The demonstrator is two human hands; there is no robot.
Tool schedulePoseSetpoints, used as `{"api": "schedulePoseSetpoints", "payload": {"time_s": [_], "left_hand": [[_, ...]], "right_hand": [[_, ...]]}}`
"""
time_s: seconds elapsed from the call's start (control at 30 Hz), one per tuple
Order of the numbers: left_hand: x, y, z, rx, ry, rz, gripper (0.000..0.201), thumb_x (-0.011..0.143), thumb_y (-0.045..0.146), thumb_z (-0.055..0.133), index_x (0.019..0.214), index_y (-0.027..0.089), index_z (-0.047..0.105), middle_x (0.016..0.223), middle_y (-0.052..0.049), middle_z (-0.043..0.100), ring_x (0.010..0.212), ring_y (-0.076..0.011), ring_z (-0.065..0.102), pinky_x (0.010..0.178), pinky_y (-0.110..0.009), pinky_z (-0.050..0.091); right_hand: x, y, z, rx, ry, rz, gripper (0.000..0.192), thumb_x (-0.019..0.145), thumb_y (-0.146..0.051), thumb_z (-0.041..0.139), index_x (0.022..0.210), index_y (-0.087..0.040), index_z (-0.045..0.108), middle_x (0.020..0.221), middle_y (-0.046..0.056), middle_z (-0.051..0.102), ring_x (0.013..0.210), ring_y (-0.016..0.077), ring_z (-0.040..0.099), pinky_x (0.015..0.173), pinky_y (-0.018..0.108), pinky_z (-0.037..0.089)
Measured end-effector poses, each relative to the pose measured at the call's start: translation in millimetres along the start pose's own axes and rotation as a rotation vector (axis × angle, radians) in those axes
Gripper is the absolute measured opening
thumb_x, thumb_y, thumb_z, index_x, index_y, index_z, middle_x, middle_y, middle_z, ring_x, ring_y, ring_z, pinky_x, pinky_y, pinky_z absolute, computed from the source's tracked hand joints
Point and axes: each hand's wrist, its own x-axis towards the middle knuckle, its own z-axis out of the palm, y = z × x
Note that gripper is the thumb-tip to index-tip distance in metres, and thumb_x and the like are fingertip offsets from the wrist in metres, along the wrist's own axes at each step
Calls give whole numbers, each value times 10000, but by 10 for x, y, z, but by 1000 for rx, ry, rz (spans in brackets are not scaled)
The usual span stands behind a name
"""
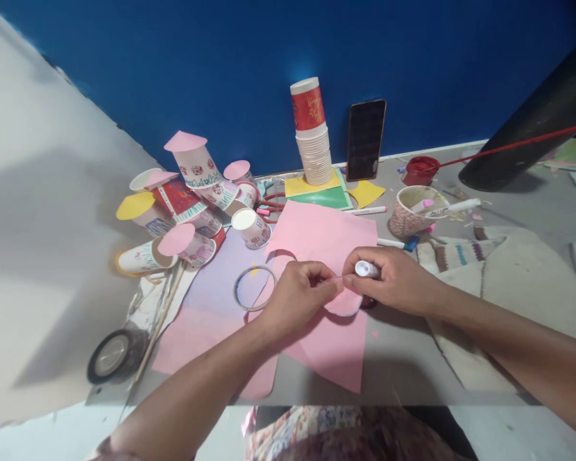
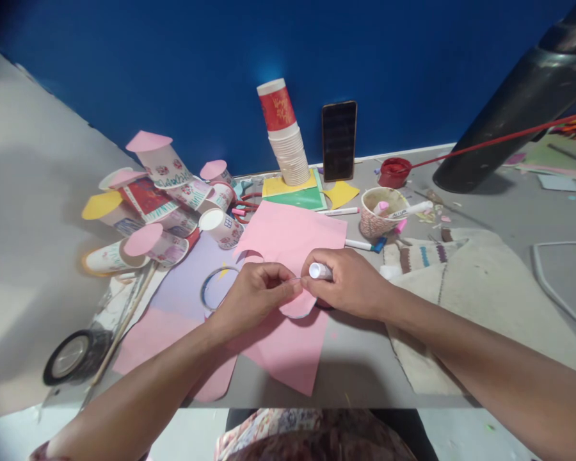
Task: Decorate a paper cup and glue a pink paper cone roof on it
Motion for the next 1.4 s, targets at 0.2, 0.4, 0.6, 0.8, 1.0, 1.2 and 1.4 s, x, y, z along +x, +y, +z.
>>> {"api": "schedulePoseSetpoints", "payload": {"time_s": [0.2,0.4,0.6,0.8,1.0,1.2,1.4], "left_hand": [[-5,1,-5,23,-10,-11,279,804,365,736,648,155,640,622,18,544,587,-96,426,549,-249,305],[0,4,-6,10,16,-8,254,794,344,751,656,146,669,637,0,592,603,-103,461,556,-244,329],[-9,5,13,-13,101,18,240,784,328,775,645,152,690,612,4,621,577,-105,491,539,-238,350],[-27,-36,13,161,225,229,195,851,294,744,690,184,747,686,-20,711,627,-135,585,603,-254,429],[-8,-45,35,187,208,189,138,879,294,724,818,179,770,762,-21,749,682,-142,627,637,-245,460],[-1,-17,36,89,97,83,162,885,262,695,852,167,823,799,-39,782,728,-158,644,648,-247,453],[-1,-27,9,97,89,63,241,893,339,728,821,141,844,693,-37,718,648,-128,538,580,-239,380]], "right_hand": [[-7,5,6,-36,9,-15,100,828,-261,638,773,-212,705,589,-29,676,546,140,568,574,265,389],[-5,-1,-4,14,32,3,128,841,-285,635,764,-212,707,585,-23,678,537,146,586,547,265,396],[3,19,-13,117,39,82,156,882,-317,639,787,-211,705,551,-15,698,526,172,651,542,274,455],[8,58,-12,-20,75,81,285,889,-458,704,736,-217,711,620,21,734,541,174,620,513,275,403],[8,66,5,-167,53,37,261,885,-390,688,685,-222,685,656,33,750,602,184,624,578,286,412],[-10,41,-8,-144,27,33,264,889,-354,654,660,-221,663,676,38,760,612,183,625,589,291,409],[0,-15,-28,-129,5,63,266,883,-359,634,663,-211,664,668,45,750,603,182,615,594,297,402]]}}
